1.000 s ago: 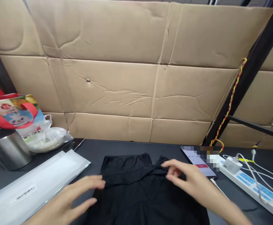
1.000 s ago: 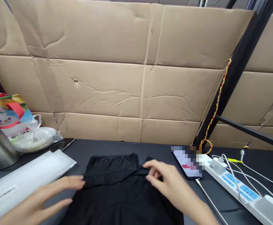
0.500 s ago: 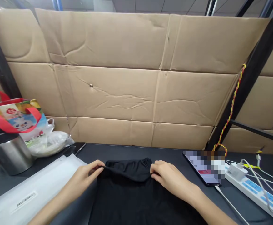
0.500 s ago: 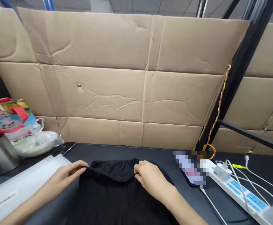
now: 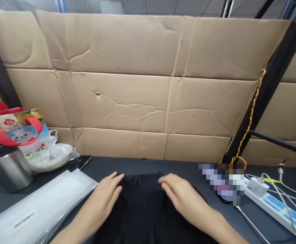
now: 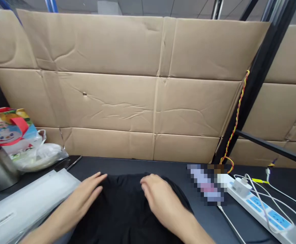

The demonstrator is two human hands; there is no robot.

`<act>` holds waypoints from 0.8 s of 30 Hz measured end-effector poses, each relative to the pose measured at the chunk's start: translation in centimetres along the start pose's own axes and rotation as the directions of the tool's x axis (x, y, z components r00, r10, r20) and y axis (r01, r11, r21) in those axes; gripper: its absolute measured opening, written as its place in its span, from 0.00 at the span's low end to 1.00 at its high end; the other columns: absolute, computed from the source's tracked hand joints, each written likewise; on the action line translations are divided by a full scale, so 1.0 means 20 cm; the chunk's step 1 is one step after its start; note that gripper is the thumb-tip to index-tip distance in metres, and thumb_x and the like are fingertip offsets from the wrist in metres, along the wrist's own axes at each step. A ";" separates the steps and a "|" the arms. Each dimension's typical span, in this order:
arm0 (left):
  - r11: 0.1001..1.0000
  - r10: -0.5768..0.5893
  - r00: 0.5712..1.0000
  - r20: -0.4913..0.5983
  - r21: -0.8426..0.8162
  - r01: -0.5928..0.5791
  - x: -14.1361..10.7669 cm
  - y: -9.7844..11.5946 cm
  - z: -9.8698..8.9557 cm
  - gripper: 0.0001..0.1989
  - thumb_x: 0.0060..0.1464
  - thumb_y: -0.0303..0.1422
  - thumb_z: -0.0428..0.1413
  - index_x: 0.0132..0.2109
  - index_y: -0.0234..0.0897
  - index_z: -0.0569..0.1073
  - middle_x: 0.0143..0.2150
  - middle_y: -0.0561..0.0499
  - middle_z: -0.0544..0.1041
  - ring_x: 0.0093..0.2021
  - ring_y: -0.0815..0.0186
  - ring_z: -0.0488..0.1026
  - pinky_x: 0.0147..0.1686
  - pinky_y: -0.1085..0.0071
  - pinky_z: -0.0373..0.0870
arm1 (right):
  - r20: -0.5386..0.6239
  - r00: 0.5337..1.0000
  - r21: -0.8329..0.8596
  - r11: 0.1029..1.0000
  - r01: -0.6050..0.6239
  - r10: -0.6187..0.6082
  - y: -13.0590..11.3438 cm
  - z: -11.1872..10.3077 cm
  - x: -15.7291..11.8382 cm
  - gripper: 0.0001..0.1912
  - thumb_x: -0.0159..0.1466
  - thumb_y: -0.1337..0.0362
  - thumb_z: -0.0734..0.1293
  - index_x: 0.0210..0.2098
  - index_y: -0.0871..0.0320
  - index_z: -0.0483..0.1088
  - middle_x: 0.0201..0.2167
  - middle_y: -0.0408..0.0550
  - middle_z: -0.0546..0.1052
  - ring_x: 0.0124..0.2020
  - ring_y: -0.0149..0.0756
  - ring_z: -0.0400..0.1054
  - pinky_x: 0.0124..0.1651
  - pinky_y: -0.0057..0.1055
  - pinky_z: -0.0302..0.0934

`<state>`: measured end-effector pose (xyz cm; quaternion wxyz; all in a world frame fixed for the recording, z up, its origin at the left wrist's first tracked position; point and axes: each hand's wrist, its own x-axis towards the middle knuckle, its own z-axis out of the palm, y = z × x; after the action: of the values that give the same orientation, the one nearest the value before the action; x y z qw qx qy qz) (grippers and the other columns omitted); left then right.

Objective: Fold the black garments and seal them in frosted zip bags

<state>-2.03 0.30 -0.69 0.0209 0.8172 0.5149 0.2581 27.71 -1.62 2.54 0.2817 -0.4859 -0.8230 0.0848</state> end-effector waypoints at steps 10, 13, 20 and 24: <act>0.879 0.381 0.862 0.335 0.158 -0.450 -0.23 0.09 0.17 0.37 0.61 0.46 0.50 0.68 0.54 0.36 0.66 0.47 0.56 0.61 0.46 0.62 0.55 0.50 0.65 | -0.140 0.963 -0.176 0.951 -0.254 0.231 0.23 -0.04 -0.28 0.09 0.66 0.61 0.59 0.40 0.54 0.69 0.39 0.49 0.75 0.41 0.42 0.71 0.44 0.38 0.65; 0.855 0.413 0.858 0.305 0.196 -0.481 -0.23 0.09 0.17 0.41 0.58 0.53 0.50 0.69 0.50 0.37 0.66 0.45 0.57 0.61 0.44 0.62 0.53 0.50 0.67 | -0.084 0.948 -0.184 0.931 -0.316 0.306 0.29 -0.08 -0.26 0.06 0.63 0.61 0.62 0.31 0.54 0.68 0.31 0.46 0.73 0.34 0.42 0.70 0.38 0.36 0.63; 0.817 0.457 0.874 0.165 0.311 -0.485 -0.23 0.16 0.12 0.39 0.59 0.51 0.50 0.69 0.50 0.39 0.64 0.49 0.63 0.59 0.52 0.67 0.52 0.61 0.69 | -0.080 0.955 0.140 0.951 -0.274 0.287 0.25 -0.17 -0.12 0.12 0.69 0.55 0.54 0.38 0.51 0.65 0.31 0.41 0.77 0.34 0.37 0.72 0.37 0.29 0.60; 0.793 0.488 0.870 0.060 0.386 -0.472 -0.24 0.17 0.12 0.42 0.58 0.52 0.51 0.69 0.46 0.39 0.61 0.48 0.67 0.56 0.52 0.70 0.49 0.62 0.71 | -0.081 0.954 0.025 0.957 -0.288 0.289 0.29 -0.17 0.00 0.14 0.68 0.54 0.54 0.36 0.51 0.67 0.31 0.42 0.78 0.35 0.39 0.73 0.36 0.29 0.59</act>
<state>0.30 -4.88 -3.56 -0.2184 0.9028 0.3317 0.1648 33.84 0.98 2.94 0.3037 -0.6021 -0.7302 0.1098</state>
